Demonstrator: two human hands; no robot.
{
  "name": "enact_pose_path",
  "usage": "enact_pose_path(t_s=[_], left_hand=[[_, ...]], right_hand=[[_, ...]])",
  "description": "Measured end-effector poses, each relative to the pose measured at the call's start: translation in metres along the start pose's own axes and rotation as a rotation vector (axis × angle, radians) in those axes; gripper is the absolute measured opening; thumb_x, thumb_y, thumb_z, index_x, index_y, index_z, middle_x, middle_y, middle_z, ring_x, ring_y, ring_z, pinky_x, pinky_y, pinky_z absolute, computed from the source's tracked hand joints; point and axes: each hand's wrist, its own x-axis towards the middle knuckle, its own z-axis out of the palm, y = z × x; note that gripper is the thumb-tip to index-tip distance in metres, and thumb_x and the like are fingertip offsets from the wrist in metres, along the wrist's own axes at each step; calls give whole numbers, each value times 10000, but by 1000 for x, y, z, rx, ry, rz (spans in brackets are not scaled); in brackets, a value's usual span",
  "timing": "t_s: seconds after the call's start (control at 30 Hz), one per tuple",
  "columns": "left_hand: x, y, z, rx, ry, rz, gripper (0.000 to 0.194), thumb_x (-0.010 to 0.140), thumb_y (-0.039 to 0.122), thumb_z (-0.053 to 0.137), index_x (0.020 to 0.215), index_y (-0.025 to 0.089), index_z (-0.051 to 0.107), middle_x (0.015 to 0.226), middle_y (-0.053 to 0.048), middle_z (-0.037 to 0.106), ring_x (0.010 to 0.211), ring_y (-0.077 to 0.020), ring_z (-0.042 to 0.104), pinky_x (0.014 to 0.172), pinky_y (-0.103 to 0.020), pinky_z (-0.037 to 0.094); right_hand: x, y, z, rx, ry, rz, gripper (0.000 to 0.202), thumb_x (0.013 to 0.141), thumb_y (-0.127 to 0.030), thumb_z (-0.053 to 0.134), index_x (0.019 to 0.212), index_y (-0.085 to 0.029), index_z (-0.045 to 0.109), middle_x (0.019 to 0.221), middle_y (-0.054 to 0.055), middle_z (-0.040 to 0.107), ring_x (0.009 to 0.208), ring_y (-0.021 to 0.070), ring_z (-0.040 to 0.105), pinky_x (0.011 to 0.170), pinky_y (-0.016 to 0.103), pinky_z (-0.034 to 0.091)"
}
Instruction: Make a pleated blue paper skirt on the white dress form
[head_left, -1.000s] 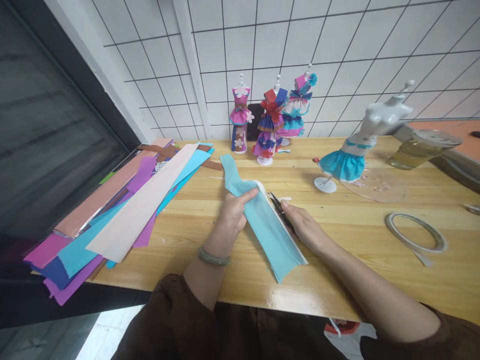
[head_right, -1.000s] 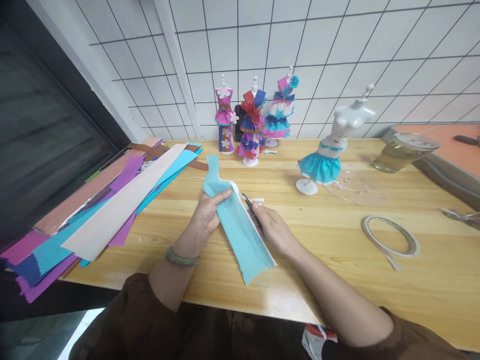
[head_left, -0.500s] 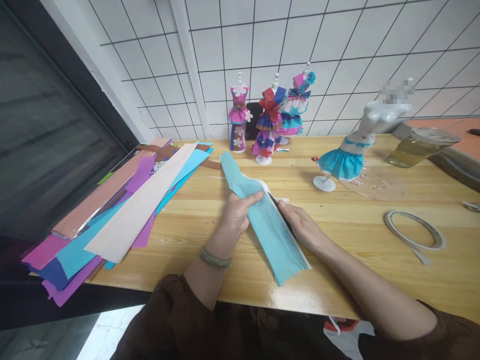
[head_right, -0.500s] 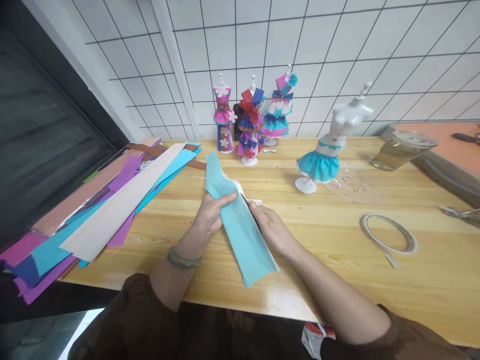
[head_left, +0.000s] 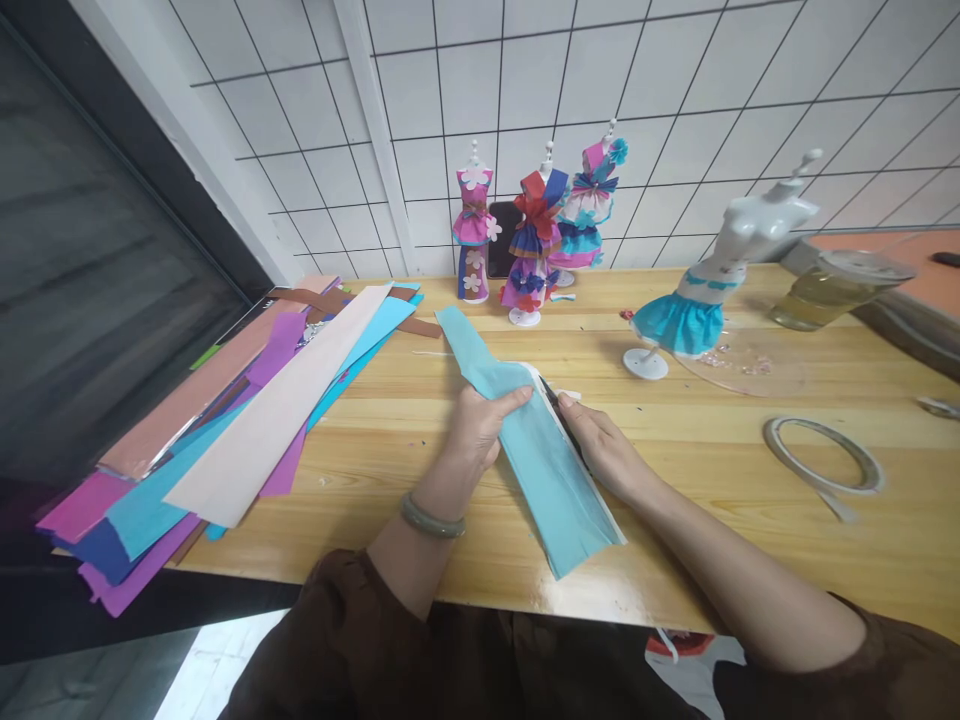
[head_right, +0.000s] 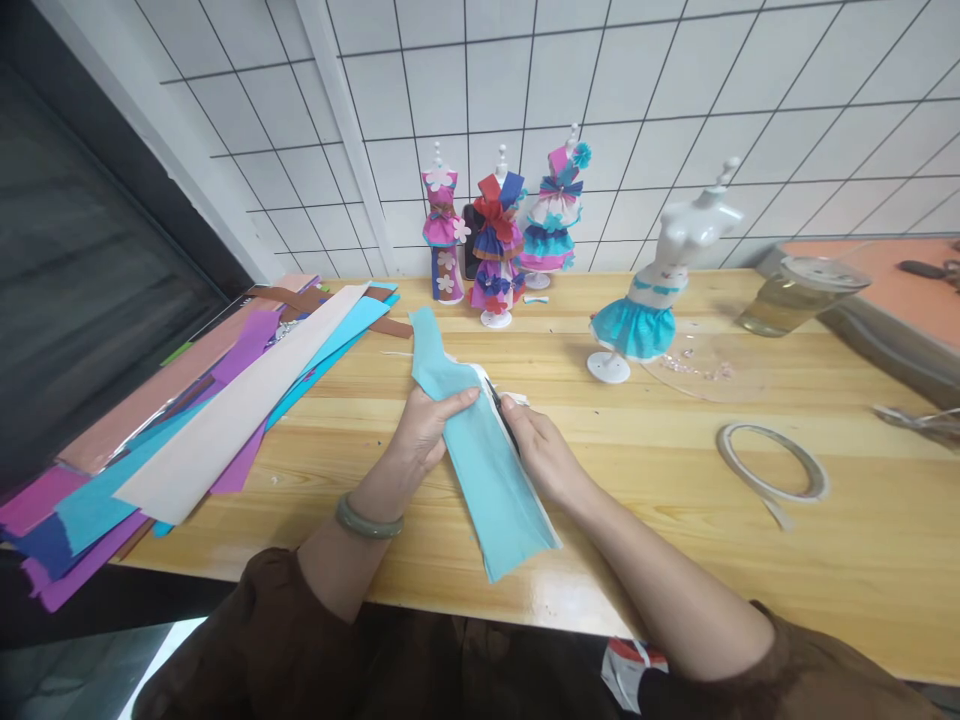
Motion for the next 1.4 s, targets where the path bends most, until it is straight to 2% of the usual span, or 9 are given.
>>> enact_pose_path(t_s=[0.2, 0.4, 0.5, 0.63, 0.83, 1.0, 1.1, 1.2, 1.4], left_hand=[[-2, 0, 2, -4, 5, 24, 370, 498, 188, 830, 825, 145, 663, 817, -47, 701, 720, -177, 641, 743, -341, 501], [0, 1, 2, -9, 43, 43, 355, 491, 189, 831, 802, 151, 663, 779, -29, 697, 707, -172, 640, 761, -346, 496], [0, 2, 2, -11, 49, 43, 381, 481, 195, 834, 822, 154, 668, 784, -30, 699, 705, -174, 639, 760, -350, 495], [-1, 2, 2, -9, 39, 32, 375, 482, 188, 832, 817, 151, 668, 783, -31, 697, 698, -169, 635, 750, -340, 496], [-1, 0, -1, -1, 35, 22, 365, 502, 197, 827, 822, 161, 655, 777, -27, 695, 693, -177, 639, 726, -342, 501], [0, 1, -1, -3, 35, 7, 366, 493, 204, 828, 812, 146, 658, 771, -40, 697, 686, -181, 641, 743, -349, 498], [1, 3, -1, -16, 72, 0, 379, 471, 198, 836, 801, 139, 660, 751, -35, 696, 680, -179, 640, 748, -350, 501], [2, 6, -2, -36, 106, 6, 390, 456, 191, 841, 794, 137, 652, 713, -22, 687, 671, -177, 640, 742, -349, 507], [6, 13, -8, -97, 118, 19, 384, 463, 169, 835, 793, 129, 643, 719, -17, 684, 639, -150, 629, 708, -320, 510]], right_hand=[[0, 0, 0, 24, -22, -7, 521, 905, -568, 317, 915, -170, 653, 977, 56, 692, 988, 255, 588, 895, 345, 438], [0, 2, -1, -29, -20, -29, 518, 898, -584, 316, 867, -182, 640, 993, 51, 686, 992, 247, 583, 869, 315, 441], [1, 4, 0, -56, -31, -27, 524, 891, -594, 313, 824, -182, 631, 937, 54, 685, 985, 251, 573, 811, 304, 454], [1, 4, 1, -72, -19, -36, 506, 891, -588, 315, 799, -186, 609, 887, 51, 668, 939, 241, 566, 778, 291, 446], [1, 1, -2, -76, 19, 15, 513, 898, -582, 295, 740, -174, 564, 768, 46, 626, 768, 211, 546, 695, 291, 431], [1, -3, -2, -13, 16, -34, 465, 902, -550, 332, 709, -183, 544, 829, 44, 634, 832, 206, 553, 750, 286, 424], [0, -4, -1, 7, 28, 56, 500, 892, -578, 324, 648, -188, 519, 626, 16, 558, 619, 161, 511, 597, 274, 410], [1, -2, -2, 78, -1, 159, 554, 879, -627, 293, 594, -193, 488, 464, -25, 417, 434, 118, 387, 436, 251, 310], [5, 7, -6, 203, -37, 162, 559, 873, -637, 313, 752, -167, 589, 494, -35, 427, 401, 92, 365, 394, 234, 255]])
